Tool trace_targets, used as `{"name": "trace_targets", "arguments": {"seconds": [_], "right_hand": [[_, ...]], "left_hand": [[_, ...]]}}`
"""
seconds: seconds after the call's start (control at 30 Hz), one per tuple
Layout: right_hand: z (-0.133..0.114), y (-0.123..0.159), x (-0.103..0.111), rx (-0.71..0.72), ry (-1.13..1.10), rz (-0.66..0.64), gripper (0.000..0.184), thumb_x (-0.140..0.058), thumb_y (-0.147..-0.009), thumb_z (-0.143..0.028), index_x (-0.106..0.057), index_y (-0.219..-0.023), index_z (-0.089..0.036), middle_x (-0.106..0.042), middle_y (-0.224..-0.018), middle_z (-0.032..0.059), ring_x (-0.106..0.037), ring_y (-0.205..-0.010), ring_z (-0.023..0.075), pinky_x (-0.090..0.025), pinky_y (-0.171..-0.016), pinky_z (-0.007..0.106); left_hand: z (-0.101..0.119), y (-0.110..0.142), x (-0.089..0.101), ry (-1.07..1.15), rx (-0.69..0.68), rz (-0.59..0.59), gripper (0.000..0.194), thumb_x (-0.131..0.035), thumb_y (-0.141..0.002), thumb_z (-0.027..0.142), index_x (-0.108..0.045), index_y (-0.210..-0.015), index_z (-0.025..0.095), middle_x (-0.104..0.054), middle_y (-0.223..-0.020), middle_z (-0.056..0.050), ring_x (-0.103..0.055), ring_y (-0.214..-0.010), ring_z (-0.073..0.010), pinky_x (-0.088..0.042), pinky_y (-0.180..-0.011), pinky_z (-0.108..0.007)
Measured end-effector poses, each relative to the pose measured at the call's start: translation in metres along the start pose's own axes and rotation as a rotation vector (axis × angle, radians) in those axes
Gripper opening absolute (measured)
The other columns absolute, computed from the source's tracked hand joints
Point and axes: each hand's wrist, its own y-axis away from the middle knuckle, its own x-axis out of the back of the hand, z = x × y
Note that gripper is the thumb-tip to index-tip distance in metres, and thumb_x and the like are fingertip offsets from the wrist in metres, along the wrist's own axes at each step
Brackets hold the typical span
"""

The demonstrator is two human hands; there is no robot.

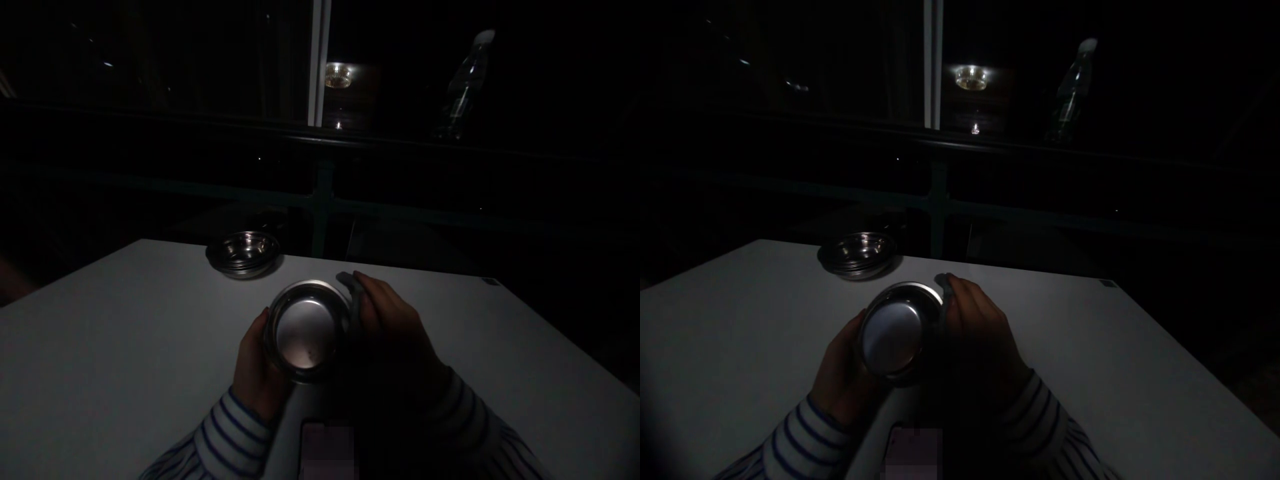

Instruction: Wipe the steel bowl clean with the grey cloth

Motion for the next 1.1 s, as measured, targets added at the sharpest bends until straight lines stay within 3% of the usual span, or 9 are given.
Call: {"name": "trace_targets", "arguments": {"seconds": [0.13,0.57,0.73,0.93,1.1], "right_hand": [[0.008,-0.003,0.006,-0.076,0.021,0.049,0.035,-0.03,-0.088,-0.016,-0.045,-0.119,-0.011,-0.06,-0.108,0.0136,-0.056,-0.1,0.0219,-0.051,-0.083,0.038],[0.005,-0.004,0.008,-0.112,-0.009,0.011,0.035,-0.033,-0.087,-0.015,-0.049,-0.116,-0.007,-0.059,-0.109,0.0144,-0.055,-0.102,0.0204,-0.049,-0.087,0.035],[0.003,-0.005,0.011,-0.124,0.011,-0.007,0.034,-0.031,-0.087,-0.015,-0.05,-0.115,-0.006,-0.059,-0.108,0.0146,-0.056,-0.101,0.0196,-0.049,-0.087,0.034],[0.004,-0.006,0.013,-0.094,0.042,-0.007,0.034,-0.031,-0.087,-0.015,-0.049,-0.115,-0.006,-0.059,-0.11,0.0144,-0.055,-0.103,0.0191,-0.047,-0.088,0.032],[0.008,-0.004,0.024,-0.187,0.076,0.012,0.034,-0.034,-0.087,-0.017,-0.048,-0.117,-0.009,-0.058,-0.112,0.0131,-0.055,-0.103,0.0181,-0.046,-0.089,0.032]], "left_hand": [[0.0,-0.001,0.0,-0.009,0.0,0.045,0.02,-0.051,-0.077,0.025,-0.062,-0.087,0.012,-0.07,-0.076,-0.008,-0.065,-0.071,-0.0229,-0.05,-0.077,-0.039],[0.001,0.002,-0.006,0.021,0.009,0.052,0.028,-0.044,-0.081,0.026,-0.061,-0.095,0.009,-0.069,-0.075,-0.009,-0.065,-0.078,-0.0236,-0.05,-0.079,-0.039],[0.001,-0.002,-0.002,0.022,-0.107,0.088,0.022,-0.048,-0.078,0.023,-0.063,-0.088,0.011,-0.069,-0.073,-0.006,-0.065,-0.072,-0.0199,-0.052,-0.074,-0.035],[-0.001,-0.006,0.0,-0.072,-0.134,0.094,0.022,-0.051,-0.077,0.03,-0.064,-0.086,0.015,-0.069,-0.072,-0.005,-0.064,-0.077,-0.0208,-0.051,-0.07,-0.032],[-0.001,-0.006,0.002,-0.248,-0.213,0.15,0.027,-0.058,-0.072,0.039,-0.063,-0.083,0.014,-0.063,-0.063,0.0,-0.058,-0.059,-0.0148,-0.046,-0.058,-0.026]]}}
